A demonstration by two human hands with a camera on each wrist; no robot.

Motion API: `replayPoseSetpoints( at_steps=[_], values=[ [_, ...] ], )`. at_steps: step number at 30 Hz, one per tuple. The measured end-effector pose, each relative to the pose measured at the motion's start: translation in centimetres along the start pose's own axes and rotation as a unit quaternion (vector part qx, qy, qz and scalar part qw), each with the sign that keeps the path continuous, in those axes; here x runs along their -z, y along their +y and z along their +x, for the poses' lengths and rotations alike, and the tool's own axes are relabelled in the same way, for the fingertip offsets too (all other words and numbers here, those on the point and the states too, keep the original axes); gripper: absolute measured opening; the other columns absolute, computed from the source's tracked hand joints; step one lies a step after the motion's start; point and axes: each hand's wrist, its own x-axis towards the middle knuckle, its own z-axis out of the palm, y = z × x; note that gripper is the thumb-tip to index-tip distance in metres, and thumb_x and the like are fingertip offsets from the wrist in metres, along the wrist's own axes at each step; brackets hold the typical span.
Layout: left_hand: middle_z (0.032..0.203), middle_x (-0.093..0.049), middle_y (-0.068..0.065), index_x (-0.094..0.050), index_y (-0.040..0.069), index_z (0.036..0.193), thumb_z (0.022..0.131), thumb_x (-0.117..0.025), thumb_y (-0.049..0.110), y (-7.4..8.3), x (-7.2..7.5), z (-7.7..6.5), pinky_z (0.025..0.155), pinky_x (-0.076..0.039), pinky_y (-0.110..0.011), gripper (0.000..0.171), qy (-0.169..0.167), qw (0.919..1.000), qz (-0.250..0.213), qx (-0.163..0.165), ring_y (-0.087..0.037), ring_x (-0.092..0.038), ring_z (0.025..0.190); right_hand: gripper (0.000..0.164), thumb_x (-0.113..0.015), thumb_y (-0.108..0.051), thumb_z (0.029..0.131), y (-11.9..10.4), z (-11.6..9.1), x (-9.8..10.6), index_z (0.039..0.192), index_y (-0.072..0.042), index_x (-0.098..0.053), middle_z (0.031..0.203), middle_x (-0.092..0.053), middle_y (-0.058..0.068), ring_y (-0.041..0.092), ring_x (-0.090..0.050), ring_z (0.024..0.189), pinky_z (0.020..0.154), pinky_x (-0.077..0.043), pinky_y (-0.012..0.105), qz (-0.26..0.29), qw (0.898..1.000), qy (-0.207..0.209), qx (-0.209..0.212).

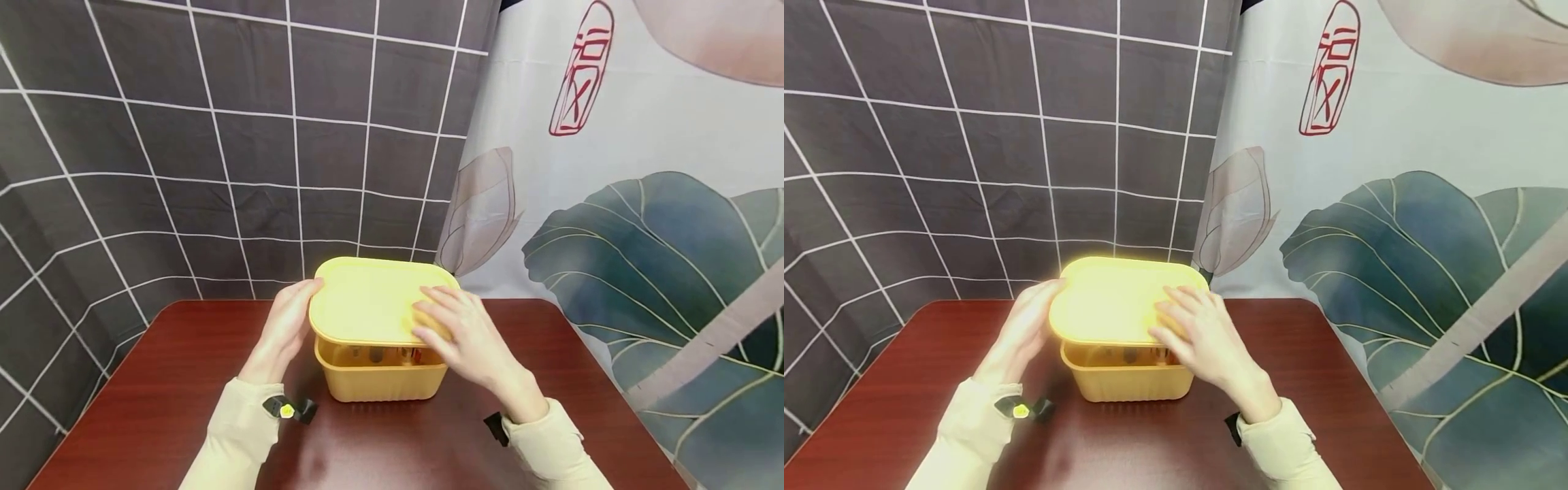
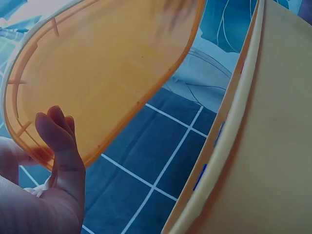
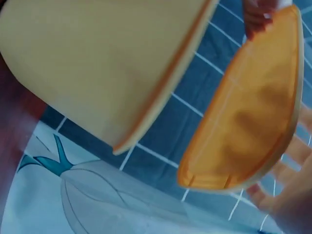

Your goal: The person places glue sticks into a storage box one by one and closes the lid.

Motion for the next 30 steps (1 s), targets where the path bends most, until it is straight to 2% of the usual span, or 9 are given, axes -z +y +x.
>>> replayPoseSetpoints(
  at_steps=[3,7,10,13,18,22,25,30],
  values=[
    [0.096,-0.067,-0.008,-0.055,-0.012,0.123,0.102,-0.050,0.018,0.0,0.2,-0.1,0.083,-0.054,-0.029,0.037,0.004,1.0000,-0.005,-0.002,-0.017,-0.065,0.087,0.035,-0.065,-0.033,0.094,0.9,0.3,0.5,0.120,-0.009,-0.069,0.132,-0.060,0.011,0.034,-0.053,0.120,0.096,-0.038,0.055,0.018,0.995,0.034,-0.088],
    [0.096,-0.066,-0.008,-0.055,-0.011,0.122,0.102,-0.049,0.018,0.1,0.1,-0.1,0.082,-0.054,-0.029,0.036,-0.002,1.0000,-0.006,-0.002,-0.016,-0.065,0.087,0.030,-0.065,-0.025,0.094,2.5,0.6,0.8,0.119,-0.007,-0.068,0.120,-0.066,0.011,0.028,-0.062,0.105,0.087,-0.049,0.049,0.049,0.974,0.071,-0.211],
    [0.095,-0.066,-0.008,-0.054,-0.011,0.121,0.102,-0.048,0.018,0.2,0.1,-0.1,0.081,-0.054,-0.029,0.035,-0.002,0.9999,-0.010,-0.001,-0.016,-0.066,0.086,0.029,-0.061,-0.025,0.096,3.5,0.7,0.8,0.118,-0.005,-0.067,0.109,-0.070,0.012,0.027,-0.067,0.092,0.076,-0.055,0.046,0.066,0.955,0.070,-0.279],
    [0.094,-0.067,-0.008,-0.055,-0.011,0.121,0.102,-0.049,0.017,0.2,0.1,0.0,0.080,-0.055,-0.028,0.034,0.001,0.9998,-0.019,-0.002,-0.015,-0.067,0.085,0.033,-0.057,-0.030,0.098,4.3,0.6,0.8,0.117,-0.005,-0.067,0.102,-0.071,0.014,0.028,-0.068,0.086,0.074,-0.056,0.046,0.075,0.940,0.036,-0.330],
    [0.091,-0.067,-0.007,-0.056,-0.010,0.116,0.102,-0.050,0.015,0.1,0.1,0.1,0.076,-0.055,-0.027,0.030,0.000,0.9994,-0.033,-0.007,-0.014,-0.067,0.082,0.040,-0.053,-0.038,0.100,5.1,0.1,0.5,0.112,-0.005,-0.071,0.090,-0.071,0.010,0.024,-0.064,0.082,0.073,-0.053,0.041,0.109,0.918,-0.036,-0.380],
    [0.088,-0.068,-0.007,-0.057,-0.010,0.114,0.102,-0.051,0.016,-0.1,0.2,0.0,0.075,-0.056,-0.027,0.030,0.000,0.9994,-0.035,-0.008,-0.014,-0.068,0.080,0.039,-0.054,-0.040,0.099,5.2,-0.2,0.1,0.104,-0.006,-0.074,0.084,-0.069,0.005,0.021,-0.060,0.079,0.069,-0.050,0.035,0.143,0.904,-0.059,-0.399],
    [0.089,-0.069,-0.007,-0.057,-0.011,0.117,0.102,-0.052,0.018,-0.3,0.2,0.0,0.076,-0.056,-0.028,0.033,0.007,0.9993,-0.036,-0.003,-0.015,-0.068,0.081,0.037,-0.056,-0.039,0.098,5.0,-0.2,-0.1,0.100,-0.007,-0.075,0.082,-0.070,0.004,0.021,-0.061,0.076,0.066,-0.050,0.033,0.145,0.902,-0.059,-0.402],
    [0.102,-0.068,-0.013,-0.055,-0.012,0.125,0.100,-0.055,0.019,-0.9,0.4,0.3,0.080,-0.055,-0.028,0.040,0.031,0.9995,-0.010,-0.001,-0.015,-0.069,0.086,0.036,-0.056,-0.037,0.098,4.6,0.0,-0.4,0.100,-0.006,-0.075,0.083,-0.071,0.004,0.021,-0.061,0.076,0.066,-0.050,0.033,0.110,0.908,-0.050,-0.401]
  ],
)
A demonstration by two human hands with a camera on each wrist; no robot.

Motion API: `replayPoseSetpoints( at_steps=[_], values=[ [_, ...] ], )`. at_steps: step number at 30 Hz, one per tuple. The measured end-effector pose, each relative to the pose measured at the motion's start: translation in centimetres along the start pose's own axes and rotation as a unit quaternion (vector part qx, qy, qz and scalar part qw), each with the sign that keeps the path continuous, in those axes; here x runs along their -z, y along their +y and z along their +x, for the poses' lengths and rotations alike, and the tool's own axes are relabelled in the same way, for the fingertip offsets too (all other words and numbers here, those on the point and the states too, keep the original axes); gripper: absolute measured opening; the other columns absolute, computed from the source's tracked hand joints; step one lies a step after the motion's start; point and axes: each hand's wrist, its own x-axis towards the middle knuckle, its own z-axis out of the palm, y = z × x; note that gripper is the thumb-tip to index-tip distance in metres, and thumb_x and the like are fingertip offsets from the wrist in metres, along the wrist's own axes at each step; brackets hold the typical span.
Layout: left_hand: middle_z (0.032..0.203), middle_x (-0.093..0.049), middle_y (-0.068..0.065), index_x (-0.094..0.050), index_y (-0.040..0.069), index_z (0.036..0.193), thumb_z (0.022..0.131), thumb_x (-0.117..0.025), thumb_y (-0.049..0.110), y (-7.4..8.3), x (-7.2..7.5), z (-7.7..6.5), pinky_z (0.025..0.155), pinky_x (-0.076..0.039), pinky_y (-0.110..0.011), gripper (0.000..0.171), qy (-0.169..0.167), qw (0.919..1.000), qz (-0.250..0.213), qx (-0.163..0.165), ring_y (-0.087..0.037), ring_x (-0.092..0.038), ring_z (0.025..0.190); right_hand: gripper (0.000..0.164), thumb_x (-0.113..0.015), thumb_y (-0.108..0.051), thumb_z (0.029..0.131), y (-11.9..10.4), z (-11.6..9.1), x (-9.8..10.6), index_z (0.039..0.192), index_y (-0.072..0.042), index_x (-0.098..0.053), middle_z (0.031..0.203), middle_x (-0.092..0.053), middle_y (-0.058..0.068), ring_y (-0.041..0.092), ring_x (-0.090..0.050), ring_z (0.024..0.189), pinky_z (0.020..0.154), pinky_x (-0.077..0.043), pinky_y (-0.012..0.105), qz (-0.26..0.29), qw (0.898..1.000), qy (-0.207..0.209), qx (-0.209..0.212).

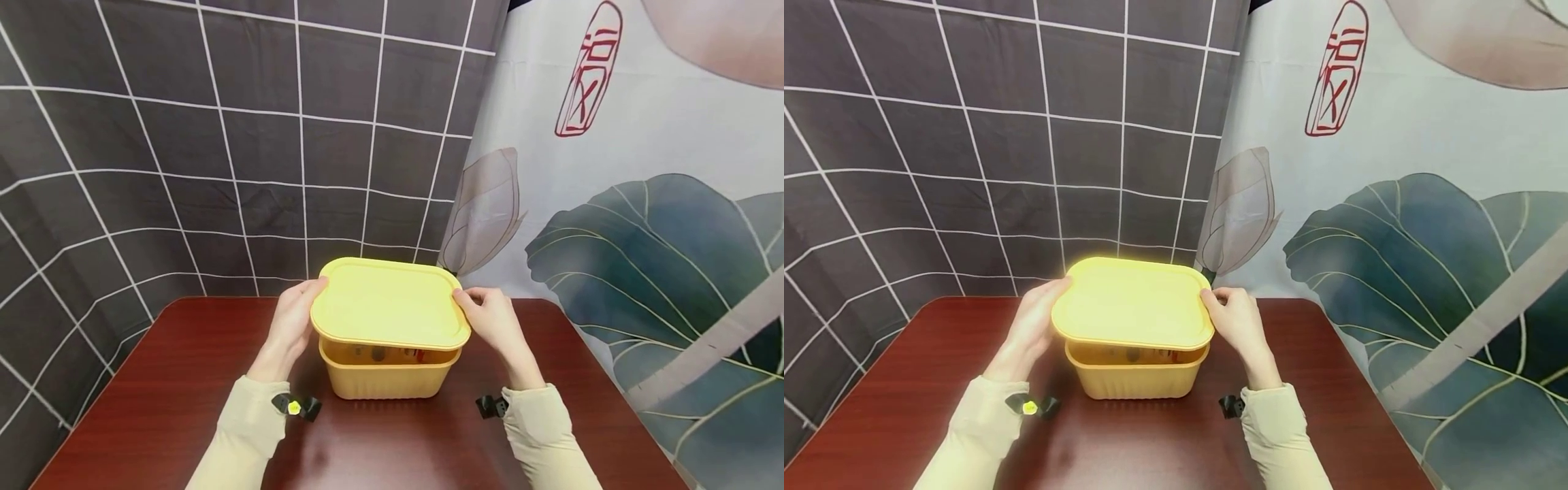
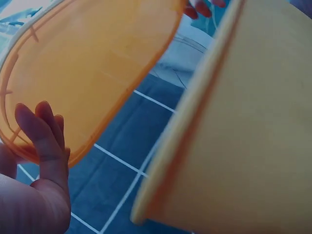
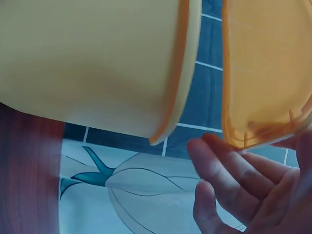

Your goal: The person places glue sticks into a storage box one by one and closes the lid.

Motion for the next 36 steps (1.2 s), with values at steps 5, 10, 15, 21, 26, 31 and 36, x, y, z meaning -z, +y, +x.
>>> replayPoseSetpoints(
  at_steps=[5,10,15,21,26,31,36],
  values=[
    [0.119,-0.062,-0.023,-0.057,-0.006,0.129,0.098,-0.059,0.021,-0.7,0.2,0.5,0.081,-0.054,-0.027,0.041,0.034,0.9953,0.090,-0.012,-0.019,-0.067,0.096,0.035,-0.054,-0.034,0.099,-0.1,-0.1,-0.5,0.102,-0.006,-0.075,0.083,-0.070,0.005,0.022,-0.061,0.075,0.066,-0.051,0.036,-0.035,0.999,0.021,0.006],
    [0.115,-0.067,-0.020,-0.059,0.000,0.130,0.099,-0.057,0.028,-0.8,0.5,0.5,0.083,-0.055,-0.035,0.042,0.025,0.9693,0.240,-0.045,-0.027,-0.068,0.098,0.034,-0.054,-0.032,0.099,-0.2,-0.2,-1.2,0.101,-0.006,-0.074,0.080,-0.069,0.005,0.023,-0.060,0.072,0.064,-0.050,0.036,-0.064,0.997,0.031,-0.001],
    [0.098,-0.072,-0.016,-0.062,0.002,0.127,0.102,-0.050,0.027,-0.4,0.9,0.2,0.077,-0.056,-0.038,0.038,-0.018,0.9162,0.390,-0.089,-0.023,-0.070,0.082,0.034,-0.052,-0.031,0.098,0.0,-0.2,-1.8,0.098,-0.005,-0.075,0.080,-0.069,0.007,0.027,-0.061,0.073,0.066,-0.051,0.041,-0.092,0.995,0.038,0.002],
    [0.062,-0.059,-0.006,-0.065,0.006,0.111,0.103,-0.044,0.027,-0.3,0.9,-0.1,0.049,-0.049,-0.034,0.031,-0.058,0.8681,0.484,-0.094,-0.023,-0.058,0.046,0.033,-0.053,-0.029,0.098,0.3,-0.3,-2.3,0.088,-0.006,-0.074,0.071,-0.065,0.006,0.028,-0.059,0.068,0.062,-0.049,0.041,-0.108,0.993,0.048,0.007],
    [0.067,-0.056,-0.003,-0.065,0.007,0.114,0.102,-0.043,0.031,-0.7,1.1,-0.3,0.062,-0.045,-0.037,0.035,-0.034,0.8201,0.561,-0.107,-0.023,-0.055,0.067,0.034,-0.052,-0.028,0.098,0.5,-0.3,-2.9,0.080,-0.006,-0.072,0.063,-0.060,0.005,0.027,-0.056,0.061,0.057,-0.047,0.038,-0.116,0.992,0.046,0.009],
    [0.068,-0.055,-0.004,-0.065,0.007,0.111,0.102,-0.043,0.031,-1.2,1.3,-0.3,0.065,-0.046,-0.041,0.034,-0.033,0.8107,0.574,-0.112,-0.026,-0.056,0.069,0.033,-0.052,-0.027,0.097,0.5,-0.3,-3.4,0.081,-0.006,-0.072,0.061,-0.058,0.004,0.024,-0.055,0.059,0.055,-0.047,0.035,-0.112,0.993,0.034,-0.008],
    [0.065,-0.053,-0.004,-0.064,0.010,0.100,0.102,-0.042,0.030,-1.6,1.4,-0.4,0.062,-0.045,-0.040,0.030,-0.029,0.8058,0.580,-0.116,-0.026,-0.054,0.066,0.031,-0.053,-0.027,0.097,0.7,-0.4,-3.6,0.084,-0.006,-0.071,0.060,-0.057,0.003,0.022,-0.055,0.058,0.054,-0.047,0.033,-0.112,0.993,0.019,-0.021]
  ],
)
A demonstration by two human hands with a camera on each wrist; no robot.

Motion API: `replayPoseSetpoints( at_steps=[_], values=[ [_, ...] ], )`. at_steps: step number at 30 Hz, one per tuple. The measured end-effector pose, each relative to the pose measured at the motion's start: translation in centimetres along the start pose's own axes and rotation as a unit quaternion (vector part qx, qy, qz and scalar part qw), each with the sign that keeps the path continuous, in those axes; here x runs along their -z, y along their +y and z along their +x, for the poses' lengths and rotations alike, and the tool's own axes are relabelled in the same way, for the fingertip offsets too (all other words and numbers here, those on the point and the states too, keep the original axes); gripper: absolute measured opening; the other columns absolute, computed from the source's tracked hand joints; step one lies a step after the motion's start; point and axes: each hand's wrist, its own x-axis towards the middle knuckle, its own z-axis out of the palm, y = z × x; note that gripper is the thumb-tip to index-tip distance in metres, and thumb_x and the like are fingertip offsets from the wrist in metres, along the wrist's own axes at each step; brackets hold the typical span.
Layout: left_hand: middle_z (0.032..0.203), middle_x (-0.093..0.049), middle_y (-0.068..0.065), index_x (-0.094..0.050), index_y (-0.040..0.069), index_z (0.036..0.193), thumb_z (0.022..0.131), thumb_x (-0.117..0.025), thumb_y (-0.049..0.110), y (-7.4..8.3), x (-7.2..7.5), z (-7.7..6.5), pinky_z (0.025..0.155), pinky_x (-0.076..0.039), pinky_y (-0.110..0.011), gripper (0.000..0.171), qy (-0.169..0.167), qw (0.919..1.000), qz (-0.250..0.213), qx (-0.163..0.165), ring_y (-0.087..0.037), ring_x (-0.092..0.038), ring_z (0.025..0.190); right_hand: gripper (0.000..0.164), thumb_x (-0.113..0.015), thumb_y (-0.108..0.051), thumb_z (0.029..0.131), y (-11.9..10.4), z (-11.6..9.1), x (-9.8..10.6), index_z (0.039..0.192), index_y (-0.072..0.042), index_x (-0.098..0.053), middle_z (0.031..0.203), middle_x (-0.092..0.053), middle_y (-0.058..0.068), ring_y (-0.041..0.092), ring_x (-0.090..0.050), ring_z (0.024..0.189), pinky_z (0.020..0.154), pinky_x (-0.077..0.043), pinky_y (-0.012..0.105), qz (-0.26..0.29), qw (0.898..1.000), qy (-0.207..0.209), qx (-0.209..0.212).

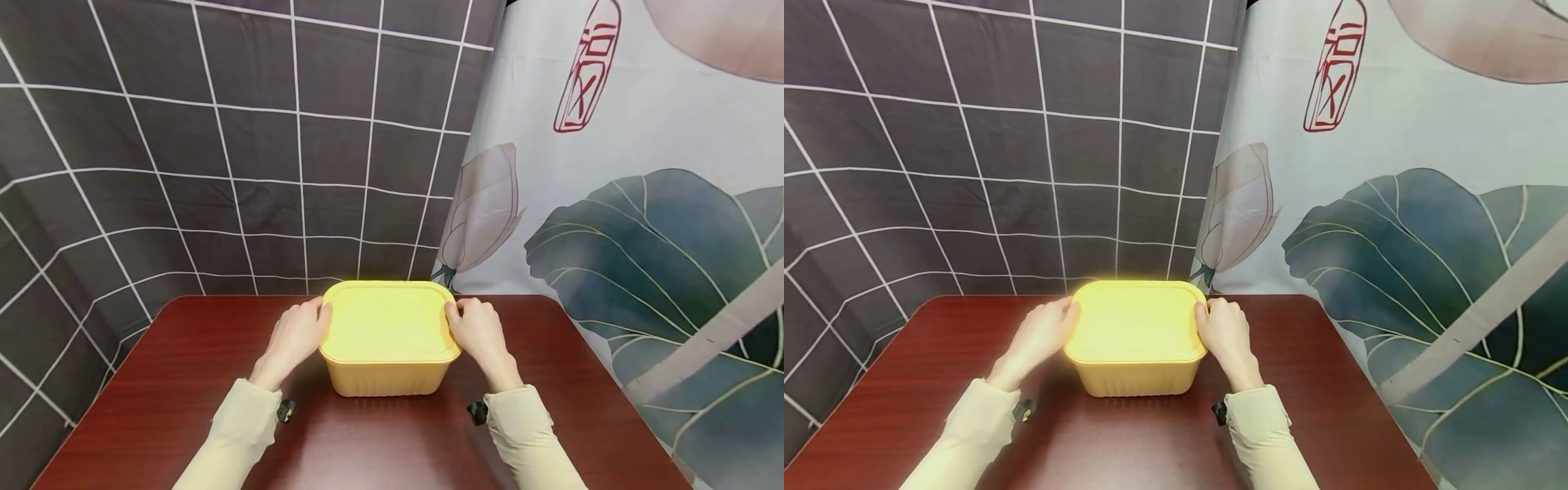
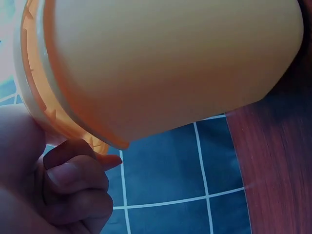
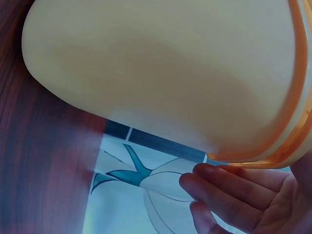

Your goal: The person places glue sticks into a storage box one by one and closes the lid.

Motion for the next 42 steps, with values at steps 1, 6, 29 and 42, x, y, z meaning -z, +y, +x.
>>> replayPoseSetpoints(
  at_steps=[1,6,29,42],
  values=[
    [0.065,-0.053,-0.004,-0.064,0.010,0.099,0.102,-0.042,0.030,-0.1,-0.1,0.0,0.062,-0.045,-0.040,0.029,0.001,1.0000,0.001,-0.001,-0.026,-0.054,0.066,0.031,-0.053,-0.027,0.097,0.0,0.0,0.0,0.084,-0.006,-0.072,0.061,-0.057,0.003,0.022,-0.055,0.058,0.053,-0.047,0.032,0.000,1.000,-0.001,-0.001],
    [0.066,-0.052,-0.004,-0.063,0.011,0.096,0.102,-0.042,0.030,-0.3,-0.4,0.0,0.062,-0.045,-0.039,0.028,-0.006,1.0000,0.002,-0.001,-0.025,-0.054,0.067,0.031,-0.054,-0.027,0.097,0.3,0.1,-0.3,0.085,-0.005,-0.072,0.060,-0.057,0.004,0.022,-0.055,0.058,0.053,-0.047,0.032,-0.002,1.000,-0.002,-0.002],
    [0.067,-0.054,-0.004,-0.065,0.009,0.110,0.102,-0.042,0.033,-0.3,-1.1,-0.7,0.064,-0.045,-0.037,0.034,-0.024,0.9991,-0.025,0.026,-0.024,-0.055,0.069,0.036,-0.054,-0.032,0.098,1.5,-0.6,-0.9,0.104,-0.002,-0.074,0.085,-0.069,0.011,0.027,-0.061,0.074,0.067,-0.054,0.040,0.023,0.999,-0.022,-0.031],
    [0.119,-0.066,-0.013,-0.056,0.018,0.137,0.102,-0.027,0.056,-1.1,-0.9,-1.6,0.080,-0.049,-0.056,0.059,-0.019,0.9992,-0.002,0.034,-0.037,-0.063,0.101,0.047,-0.049,-0.040,0.101,2.3,-1.0,-0.2,0.118,-0.001,-0.067,0.106,-0.069,0.016,0.031,-0.064,0.092,0.082,-0.053,0.048,0.054,0.997,-0.054,-0.021]
  ],
)
